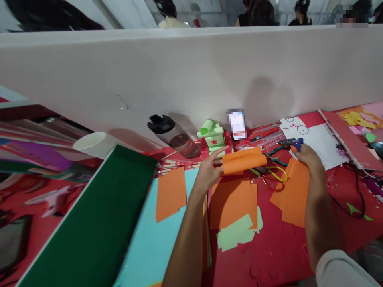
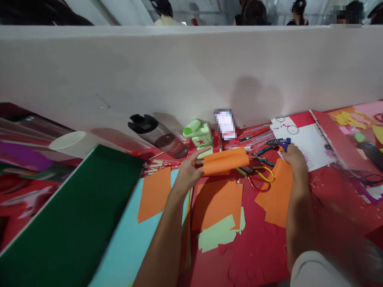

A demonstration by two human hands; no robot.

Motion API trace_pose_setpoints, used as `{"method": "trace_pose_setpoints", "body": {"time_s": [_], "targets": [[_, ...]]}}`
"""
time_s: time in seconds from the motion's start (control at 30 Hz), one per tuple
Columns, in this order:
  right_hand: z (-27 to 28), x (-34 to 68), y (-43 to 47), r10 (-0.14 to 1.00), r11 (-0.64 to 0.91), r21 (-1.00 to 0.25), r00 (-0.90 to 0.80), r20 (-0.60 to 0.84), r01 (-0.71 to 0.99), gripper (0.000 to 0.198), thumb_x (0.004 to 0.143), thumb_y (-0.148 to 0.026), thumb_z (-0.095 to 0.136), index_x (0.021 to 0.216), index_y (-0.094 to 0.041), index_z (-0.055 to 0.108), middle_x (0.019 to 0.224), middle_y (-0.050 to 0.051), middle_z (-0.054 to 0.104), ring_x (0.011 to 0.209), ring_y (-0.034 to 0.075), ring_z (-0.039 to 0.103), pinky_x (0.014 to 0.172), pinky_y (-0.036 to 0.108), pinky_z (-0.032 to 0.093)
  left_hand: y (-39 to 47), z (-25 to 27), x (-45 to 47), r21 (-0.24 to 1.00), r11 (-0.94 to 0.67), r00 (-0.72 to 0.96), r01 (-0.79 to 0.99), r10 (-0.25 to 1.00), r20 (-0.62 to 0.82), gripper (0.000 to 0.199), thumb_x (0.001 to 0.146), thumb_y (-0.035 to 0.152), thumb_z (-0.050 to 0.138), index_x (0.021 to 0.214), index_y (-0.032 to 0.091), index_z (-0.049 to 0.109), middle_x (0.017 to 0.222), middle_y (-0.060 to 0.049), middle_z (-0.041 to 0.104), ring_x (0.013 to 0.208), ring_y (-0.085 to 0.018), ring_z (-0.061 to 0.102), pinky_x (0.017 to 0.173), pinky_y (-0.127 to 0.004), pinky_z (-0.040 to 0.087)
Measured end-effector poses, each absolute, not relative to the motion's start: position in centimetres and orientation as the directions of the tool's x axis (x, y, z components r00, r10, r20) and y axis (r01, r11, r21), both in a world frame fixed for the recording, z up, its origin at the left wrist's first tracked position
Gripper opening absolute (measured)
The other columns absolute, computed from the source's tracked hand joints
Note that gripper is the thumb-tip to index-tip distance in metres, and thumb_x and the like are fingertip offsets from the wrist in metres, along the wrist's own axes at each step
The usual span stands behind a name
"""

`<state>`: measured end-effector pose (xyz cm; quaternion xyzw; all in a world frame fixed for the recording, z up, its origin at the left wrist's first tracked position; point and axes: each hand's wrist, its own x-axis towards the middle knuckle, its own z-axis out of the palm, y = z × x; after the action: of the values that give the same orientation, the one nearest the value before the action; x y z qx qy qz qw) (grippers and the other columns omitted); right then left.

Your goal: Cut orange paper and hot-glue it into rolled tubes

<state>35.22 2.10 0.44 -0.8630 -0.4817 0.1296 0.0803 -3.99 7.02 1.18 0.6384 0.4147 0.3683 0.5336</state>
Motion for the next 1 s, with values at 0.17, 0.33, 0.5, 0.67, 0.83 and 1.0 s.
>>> {"method": "trace_pose_setpoints", "body": {"time_s": [0.17,0.33,0.5,0.67,0.83,1.0], "targets": [[-0.5,35.4,2.3,0.831,-0.557,-0.238,0.53,-0.17,0.796,0.047,0.089,-0.04,0.068,0.124,-0.01,0.067,0.113,0.024,0.074,0.106,0.033,0.072,0.084,0.035,0.051,6.9,1.4,-4.0,0.986,-0.091,0.381,0.142,0.924,0.03,0.081,0.072,0.022,0.072,0.15,0.013,0.053,0.09,-0.007,0.078,0.071,-0.015,0.069,0.06,-0.02,0.051],[-0.8,35.4,2.6,0.778,-0.627,-0.19,0.592,-0.211,0.756,0.062,0.086,-0.047,0.073,0.132,-0.008,0.057,0.124,0.026,0.067,0.116,0.036,0.069,0.089,0.039,0.052,7.0,1.2,-4.2,0.986,-0.099,0.366,0.134,0.93,0.044,0.079,0.07,0.018,0.07,0.148,0.015,0.056,0.089,-0.006,0.078,0.069,-0.014,0.067,0.061,-0.021,0.051],[0.5,35.3,1.7,0.791,-0.611,-0.248,0.589,-0.166,0.752,0.071,0.079,-0.052,0.078,0.13,-0.009,0.053,0.12,0.023,0.066,0.112,0.037,0.068,0.088,0.042,0.053,7.0,1.3,-4.0,0.99,-0.099,0.353,0.096,0.934,0.059,0.078,0.068,0.016,0.069,0.145,0.015,0.059,0.076,-0.001,0.073,0.064,-0.013,0.063,0.059,-0.02,0.05],[4.2,32.8,1.1,0.927,-0.293,-0.669,0.375,-0.023,0.683,0.069,0.08,-0.051,0.077,0.135,-0.02,0.05,0.116,0.012,0.063,0.093,0.025,0.067,0.079,0.039,0.057,6.6,2.1,-3.6,0.992,-0.118,0.331,0.038,0.938,0.099,0.073,0.066,0.015,0.07,0.139,0.014,0.064,0.057,0.007,0.058,0.05,-0.007,0.048,0.053,-0.017,0.044],[6.3,28.6,1.7,0.989,0.015,-0.944,-0.144,-0.035,0.328,0.064,0.08,-0.043,0.08,0.137,-0.026,0.054,0.111,0.008,0.068,0.098,0.022,0.067,0.09,0.043,0.057,6.6,1.8,-3.6,0.997,-0.068,0.296,-0.035,0.952,0.076,0.076,0.065,0.018,0.077,0.14,0.013,0.062,0.056,0.009,0.055,0.049,-0.006,0.046,0.051,-0.016,0.044],[7.0,26.3,1.7,0.961,0.157,-0.973,-0.252,0.111,0.17,0.056,0.084,-0.036,0.08,0.134,-0.033,0.055,0.128,0.007,0.065,0.111,0.023,0.067,0.097,0.047,0.057,6.9,1.0,-3.6,0.994,-0.073,0.268,-0.077,0.959,0.091,0.075,0.067,0.023,0.08,0.139,0.014,0.063,0.053,0.01,0.053,0.045,-0.006,0.044,0.049,-0.017,0.043]]}}
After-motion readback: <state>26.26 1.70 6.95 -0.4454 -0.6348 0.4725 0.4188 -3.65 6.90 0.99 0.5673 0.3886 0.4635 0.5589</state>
